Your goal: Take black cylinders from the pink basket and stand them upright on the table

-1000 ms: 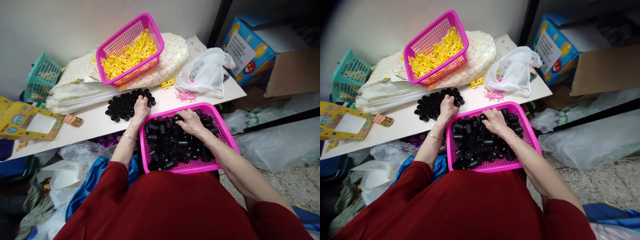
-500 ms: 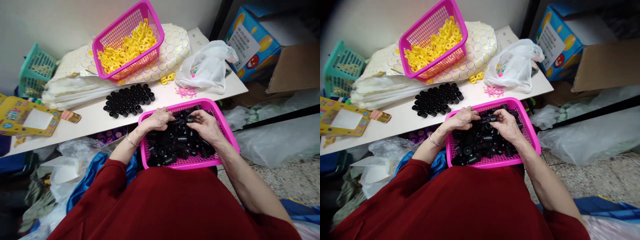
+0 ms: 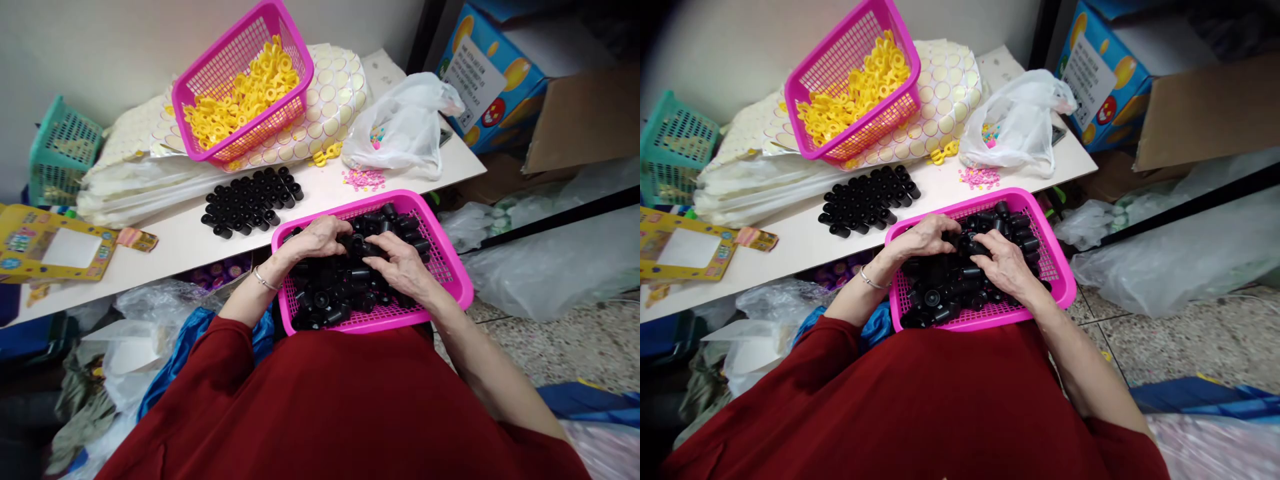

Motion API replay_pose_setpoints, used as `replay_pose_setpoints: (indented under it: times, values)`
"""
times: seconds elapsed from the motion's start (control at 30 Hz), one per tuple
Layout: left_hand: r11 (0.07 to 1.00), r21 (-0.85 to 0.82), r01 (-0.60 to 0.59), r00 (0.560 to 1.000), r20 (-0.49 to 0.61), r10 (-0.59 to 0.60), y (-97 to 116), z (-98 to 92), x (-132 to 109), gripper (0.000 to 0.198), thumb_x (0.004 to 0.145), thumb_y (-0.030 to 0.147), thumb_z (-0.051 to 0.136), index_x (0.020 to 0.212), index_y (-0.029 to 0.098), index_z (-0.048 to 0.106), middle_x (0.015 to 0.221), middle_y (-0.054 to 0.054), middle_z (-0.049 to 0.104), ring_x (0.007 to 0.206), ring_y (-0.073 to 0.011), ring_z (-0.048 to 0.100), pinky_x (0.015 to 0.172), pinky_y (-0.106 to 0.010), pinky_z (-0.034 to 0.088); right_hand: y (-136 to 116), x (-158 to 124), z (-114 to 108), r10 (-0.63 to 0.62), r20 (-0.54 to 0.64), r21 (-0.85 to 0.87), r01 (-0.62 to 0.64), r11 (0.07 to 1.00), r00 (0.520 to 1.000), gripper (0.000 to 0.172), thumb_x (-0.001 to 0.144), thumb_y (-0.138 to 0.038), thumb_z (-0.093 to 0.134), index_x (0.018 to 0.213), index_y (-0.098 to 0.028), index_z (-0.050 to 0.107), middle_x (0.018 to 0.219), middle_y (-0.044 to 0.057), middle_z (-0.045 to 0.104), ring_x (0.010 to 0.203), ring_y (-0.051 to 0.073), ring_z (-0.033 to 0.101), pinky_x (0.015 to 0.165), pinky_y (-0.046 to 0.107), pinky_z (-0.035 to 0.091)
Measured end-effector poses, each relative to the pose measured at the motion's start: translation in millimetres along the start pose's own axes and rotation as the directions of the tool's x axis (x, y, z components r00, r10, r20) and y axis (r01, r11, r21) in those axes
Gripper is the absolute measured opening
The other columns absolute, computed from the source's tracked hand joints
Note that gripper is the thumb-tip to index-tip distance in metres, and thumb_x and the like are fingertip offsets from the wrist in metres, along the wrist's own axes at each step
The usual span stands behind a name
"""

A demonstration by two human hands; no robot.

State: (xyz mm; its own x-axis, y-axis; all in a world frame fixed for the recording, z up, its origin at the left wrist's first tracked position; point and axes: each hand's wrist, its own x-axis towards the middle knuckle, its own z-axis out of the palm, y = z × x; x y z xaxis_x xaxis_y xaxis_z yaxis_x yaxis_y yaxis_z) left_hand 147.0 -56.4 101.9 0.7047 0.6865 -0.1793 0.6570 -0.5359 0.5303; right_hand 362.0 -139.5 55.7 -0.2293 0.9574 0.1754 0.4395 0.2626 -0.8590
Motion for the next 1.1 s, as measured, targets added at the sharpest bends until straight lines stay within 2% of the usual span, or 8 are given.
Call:
replay_pose_setpoints:
  times: [0.1,0.27,0.43,0.67,0.8,0.9,1.0,1.1]
  values:
    - [0.993,-0.115,0.0,1.0,0.026,0.003,3.8,-1.9,-2.3,0.009,0.071,0.022,0.065,0.077,0.016,0.063,0.069,0.003,0.057,0.068,-0.0136,0.051,0.063,-0.026,0.038,0.6,1.0,0.6,-0.035,0.004,-0.06,0.036,0.998,0.999,0.03,0.085,-0.029,0.064,0.113,-0.022,0.071,0.097,0.006,0.062,0.085,0.022,0.062,0.077,0.039,0.053]
    - [0.994,-0.097,0.048,0.997,0.072,-0.041,14.5,-7.4,-6.3,0.017,0.068,0.016,0.06,0.061,0.018,0.045,0.057,0.005,0.041,0.057,-0.011,0.039,0.056,-0.028,0.025,-0.5,2.7,1.9,-0.087,0.032,-0.108,0.09,0.99,0.996,0.028,0.088,-0.028,0.06,0.114,-0.023,0.071,0.093,0.005,0.057,0.081,0.02,0.059,0.073,0.037,0.052]
    - [0.999,-0.024,-0.03,0.998,0.051,0.031,20.2,-8.5,-6.6,0.019,0.07,0.017,0.06,0.061,0.019,0.043,0.059,0.003,0.045,0.058,-0.0122,0.041,0.057,-0.03,0.027,-7.9,2.8,1.5,-0.153,0.044,-0.181,0.158,0.971,0.987,0.023,0.09,-0.029,0.059,0.112,-0.026,0.069,0.096,0.005,0.057,0.085,0.022,0.059,0.076,0.038,0.054]
    - [0.981,0.052,-0.189,0.982,-0.018,0.19,23.9,0.0,-5.1,0.01,0.081,0.024,0.057,0.075,0.017,0.058,0.074,-0.002,0.061,0.073,-0.0168,0.055,0.068,-0.029,0.037,-7.1,13.9,14.1,0.038,-0.163,0.143,-0.015,0.99,0.986,0.043,0.08,-0.048,0.077,0.112,-0.024,0.061,0.09,0.001,0.056,0.06,0.012,0.052,0.055,0.031,0.05]
    - [0.985,0.158,-0.071,0.997,-0.012,0.074,25.4,4.6,-7.0,0.012,0.079,0.029,0.061,0.074,0.017,0.061,0.07,-0.003,0.061,0.07,-0.0179,0.055,0.065,-0.029,0.036,-9.8,21.9,20.1,0.101,-0.173,0.279,-0.049,0.959,0.98,0.045,0.071,-0.049,0.083,0.101,-0.023,0.062,0.09,-0.001,0.056,0.059,0.01,0.053,0.056,0.03,0.05]
    - [0.981,0.169,0.093,0.988,-0.14,-0.069,14.2,1.8,-12.2,0.016,0.074,0.029,0.064,0.083,0.017,0.067,0.075,-0.003,0.064,0.071,-0.0182,0.056,0.066,-0.029,0.039,-9.5,25.4,12.3,0.103,-0.191,0.33,-0.035,0.943,0.976,0.038,0.075,-0.048,0.08,0.098,-0.023,0.062,0.093,0.001,0.058,0.067,0.012,0.058,0.061,0.03,0.052]
    - [0.936,0.156,0.315,0.876,-0.427,-0.224,-8.3,-6.0,-21.4,0.022,0.072,0.029,0.067,0.09,0.018,0.07,0.095,-0.007,0.069,0.093,-0.0237,0.059,0.082,-0.034,0.046,1.1,27.4,-4.0,0.063,-0.25,0.185,-0.016,0.983,0.966,0.025,0.08,-0.042,0.074,0.092,-0.023,0.065,0.092,0.002,0.059,0.069,0.014,0.057,0.062,0.032,0.05]
    - [0.806,0.091,0.586,0.662,-0.628,-0.41,-31.2,-12.5,-31.5,0.019,0.073,0.031,0.07,0.088,0.019,0.072,0.119,-0.011,0.065,0.121,-0.0329,0.049,0.098,-0.043,0.044,18.1,27.4,-18.1,0.036,-0.212,-0.014,-0.04,0.999,0.977,0.017,0.081,-0.037,0.07,0.088,-0.022,0.067,0.086,0.003,0.059,0.067,0.016,0.055,0.064,0.035,0.049]
